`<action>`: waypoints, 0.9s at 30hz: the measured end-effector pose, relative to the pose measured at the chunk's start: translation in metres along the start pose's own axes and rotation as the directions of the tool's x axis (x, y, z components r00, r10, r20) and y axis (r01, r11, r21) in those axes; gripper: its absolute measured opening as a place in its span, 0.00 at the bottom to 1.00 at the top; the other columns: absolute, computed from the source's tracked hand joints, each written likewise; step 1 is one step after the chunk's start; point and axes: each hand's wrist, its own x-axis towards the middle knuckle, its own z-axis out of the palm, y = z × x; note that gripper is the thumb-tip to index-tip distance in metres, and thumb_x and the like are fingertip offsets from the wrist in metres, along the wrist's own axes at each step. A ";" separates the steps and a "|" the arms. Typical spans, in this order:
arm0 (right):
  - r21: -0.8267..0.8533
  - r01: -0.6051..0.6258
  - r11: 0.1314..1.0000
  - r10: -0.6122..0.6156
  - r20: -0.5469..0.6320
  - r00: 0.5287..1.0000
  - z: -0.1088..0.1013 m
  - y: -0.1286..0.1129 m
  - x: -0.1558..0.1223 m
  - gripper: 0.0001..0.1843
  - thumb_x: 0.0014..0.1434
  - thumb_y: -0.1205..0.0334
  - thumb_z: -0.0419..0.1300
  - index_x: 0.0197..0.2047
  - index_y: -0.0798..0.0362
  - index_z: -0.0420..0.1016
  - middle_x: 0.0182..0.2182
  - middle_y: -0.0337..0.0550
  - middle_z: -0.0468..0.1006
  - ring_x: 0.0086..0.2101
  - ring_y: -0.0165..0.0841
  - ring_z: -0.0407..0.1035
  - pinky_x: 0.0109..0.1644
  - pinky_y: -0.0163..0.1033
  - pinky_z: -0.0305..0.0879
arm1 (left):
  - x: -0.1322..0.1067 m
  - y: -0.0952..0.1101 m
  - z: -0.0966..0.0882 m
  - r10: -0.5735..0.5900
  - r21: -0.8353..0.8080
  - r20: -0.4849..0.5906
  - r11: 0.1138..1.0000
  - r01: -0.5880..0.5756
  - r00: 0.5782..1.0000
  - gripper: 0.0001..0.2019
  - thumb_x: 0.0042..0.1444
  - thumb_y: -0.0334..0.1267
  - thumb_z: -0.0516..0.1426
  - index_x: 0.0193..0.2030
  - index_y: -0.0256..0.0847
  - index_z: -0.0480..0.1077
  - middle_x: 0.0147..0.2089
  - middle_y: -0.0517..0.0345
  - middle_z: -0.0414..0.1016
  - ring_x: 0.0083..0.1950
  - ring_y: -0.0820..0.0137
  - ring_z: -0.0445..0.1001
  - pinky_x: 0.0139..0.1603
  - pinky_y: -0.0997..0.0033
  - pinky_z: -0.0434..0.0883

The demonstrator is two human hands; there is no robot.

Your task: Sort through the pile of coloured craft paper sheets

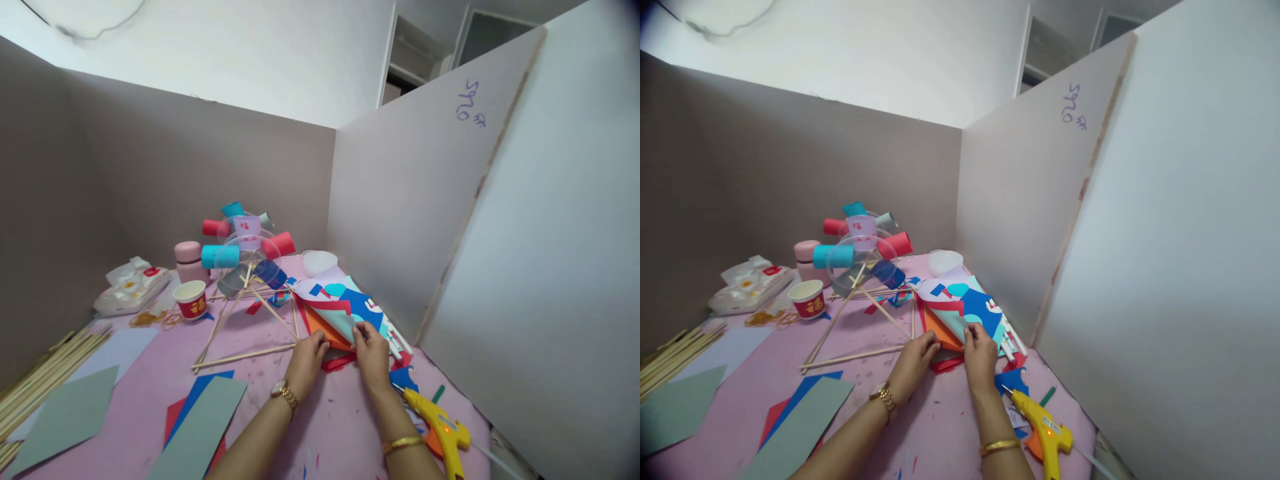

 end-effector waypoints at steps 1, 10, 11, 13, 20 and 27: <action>0.005 0.005 1.000 -0.005 0.001 1.000 -0.001 -0.003 0.000 0.15 0.56 0.54 0.50 0.35 0.53 0.73 0.29 0.46 0.79 0.23 0.35 0.72 0.29 0.36 0.65 | 0.002 0.002 -0.002 0.006 -0.003 0.001 1.000 -0.006 1.000 0.11 0.59 0.41 0.51 0.34 0.36 0.68 0.28 0.63 0.71 0.29 0.74 0.70 0.32 0.69 0.69; 0.006 0.009 1.000 -0.009 0.005 1.000 -0.010 -0.012 0.000 0.16 0.56 0.57 0.49 0.38 0.55 0.74 0.30 0.47 0.80 0.24 0.35 0.73 0.30 0.37 0.67 | 0.027 0.014 -0.017 0.055 -0.047 -0.024 0.997 -0.056 0.998 0.10 0.58 0.41 0.52 0.37 0.36 0.69 0.33 0.60 0.73 0.33 0.72 0.72 0.36 0.66 0.71; -0.005 0.013 1.000 -0.013 0.014 1.000 -0.010 -0.011 0.001 0.16 0.56 0.57 0.49 0.38 0.55 0.74 0.31 0.47 0.81 0.25 0.36 0.73 0.31 0.37 0.67 | 0.027 0.013 -0.018 0.053 -0.055 -0.031 0.997 -0.055 0.998 0.10 0.58 0.41 0.52 0.37 0.36 0.69 0.33 0.60 0.73 0.33 0.72 0.72 0.36 0.65 0.71; -0.037 0.029 0.999 -0.028 0.039 0.999 -0.009 -0.008 0.001 0.15 0.55 0.58 0.50 0.39 0.55 0.75 0.32 0.47 0.81 0.28 0.37 0.74 0.33 0.38 0.67 | 0.025 0.012 -0.019 0.054 -0.075 -0.039 0.996 -0.057 0.998 0.10 0.59 0.41 0.52 0.38 0.36 0.69 0.33 0.60 0.73 0.33 0.72 0.72 0.36 0.65 0.70; -0.253 0.096 0.963 -0.048 0.190 0.981 -0.002 -0.005 -0.002 0.16 0.55 0.62 0.50 0.41 0.53 0.76 0.37 0.49 0.81 0.38 0.41 0.73 0.41 0.40 0.64 | 0.008 0.002 -0.013 0.086 -0.151 0.004 0.985 -0.084 0.996 0.10 0.60 0.40 0.50 0.39 0.37 0.68 0.36 0.58 0.73 0.38 0.70 0.72 0.40 0.63 0.69; -0.467 0.159 0.870 -0.002 0.319 0.948 0.006 -0.002 -0.008 0.14 0.51 0.69 0.54 0.39 0.51 0.78 0.37 0.49 0.80 0.38 0.41 0.73 0.37 0.38 0.62 | -0.009 -0.009 -0.004 0.122 -0.133 0.095 0.985 -0.109 0.988 0.06 0.58 0.32 0.50 0.33 0.37 0.67 0.29 0.62 0.71 0.31 0.72 0.70 0.35 0.69 0.66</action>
